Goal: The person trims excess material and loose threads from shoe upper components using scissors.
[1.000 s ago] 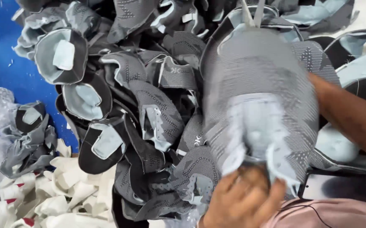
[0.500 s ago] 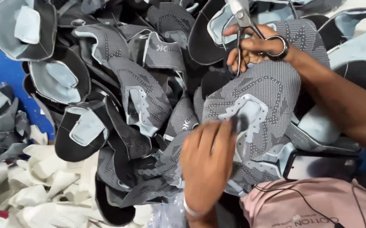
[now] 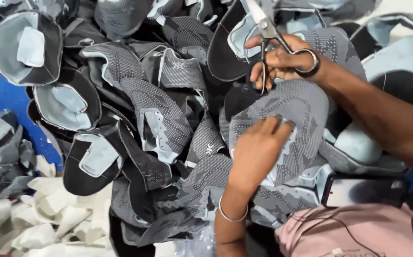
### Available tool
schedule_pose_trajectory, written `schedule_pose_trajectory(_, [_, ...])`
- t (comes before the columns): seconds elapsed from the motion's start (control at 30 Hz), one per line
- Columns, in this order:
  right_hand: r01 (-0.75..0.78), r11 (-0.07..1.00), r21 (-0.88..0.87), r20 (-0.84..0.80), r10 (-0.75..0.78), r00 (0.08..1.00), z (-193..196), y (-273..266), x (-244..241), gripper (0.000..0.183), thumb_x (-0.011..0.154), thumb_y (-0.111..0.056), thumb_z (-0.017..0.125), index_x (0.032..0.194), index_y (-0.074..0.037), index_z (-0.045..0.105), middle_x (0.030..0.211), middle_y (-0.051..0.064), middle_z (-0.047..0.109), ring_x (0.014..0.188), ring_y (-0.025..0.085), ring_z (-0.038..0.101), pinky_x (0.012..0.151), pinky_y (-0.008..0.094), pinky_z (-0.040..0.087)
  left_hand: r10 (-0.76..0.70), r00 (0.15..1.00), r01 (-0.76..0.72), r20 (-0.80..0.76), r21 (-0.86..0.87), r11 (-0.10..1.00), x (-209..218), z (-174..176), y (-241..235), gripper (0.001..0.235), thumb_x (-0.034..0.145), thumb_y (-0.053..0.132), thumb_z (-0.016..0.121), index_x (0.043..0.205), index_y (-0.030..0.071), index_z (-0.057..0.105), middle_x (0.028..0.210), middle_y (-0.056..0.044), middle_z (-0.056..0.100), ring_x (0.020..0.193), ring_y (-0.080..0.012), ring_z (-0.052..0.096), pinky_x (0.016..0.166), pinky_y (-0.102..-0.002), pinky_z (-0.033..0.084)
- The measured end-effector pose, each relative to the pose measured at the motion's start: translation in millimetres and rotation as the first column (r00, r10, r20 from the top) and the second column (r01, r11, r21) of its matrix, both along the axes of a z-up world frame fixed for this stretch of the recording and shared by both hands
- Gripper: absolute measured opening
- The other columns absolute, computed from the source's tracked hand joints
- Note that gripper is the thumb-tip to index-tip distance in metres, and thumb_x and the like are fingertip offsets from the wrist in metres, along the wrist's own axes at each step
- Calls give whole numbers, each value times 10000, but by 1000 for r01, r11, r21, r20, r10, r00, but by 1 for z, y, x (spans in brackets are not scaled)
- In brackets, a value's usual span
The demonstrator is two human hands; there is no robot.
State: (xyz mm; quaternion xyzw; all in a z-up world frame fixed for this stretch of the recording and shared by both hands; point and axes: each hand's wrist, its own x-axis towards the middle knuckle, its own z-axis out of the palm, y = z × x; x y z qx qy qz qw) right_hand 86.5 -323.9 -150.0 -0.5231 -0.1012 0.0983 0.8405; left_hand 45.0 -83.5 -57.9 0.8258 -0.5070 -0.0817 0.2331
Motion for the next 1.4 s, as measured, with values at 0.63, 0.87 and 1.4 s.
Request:
schedule_pose_trajectory(0.63, [152,758,634,-519,271,810,-16,14,-253,1047,874,-658,682,1510,83,304,988,168,625,626,214,564,574,359,469,28,992,-25,-126,31,999,0,-3,6,137,902,75,642,977,28,537,907,-132,571,829,-312,642,715,-409,525])
schedule_pose_trajectory(0.87, [63,709,703,-544,478,690,-27,28,-278,970,881,-640,619,1463,81,335,736,116,552,522,205,529,498,350,426,128,990,-135,-61,-137,981,0,7,-6,148,931,35,631,1055,11,553,1089,-151,584,993,-337,560,909,-444,463])
schedule_pose_trajectory(1.4, [162,709,686,-487,282,827,-24,38,-274,754,1003,-448,593,1409,132,335,660,99,511,473,191,496,435,319,431,209,935,-296,-288,-305,905,0,2,-2,248,1009,-10,578,1254,-21,540,1196,-192,600,1051,-363,648,900,-425,556])
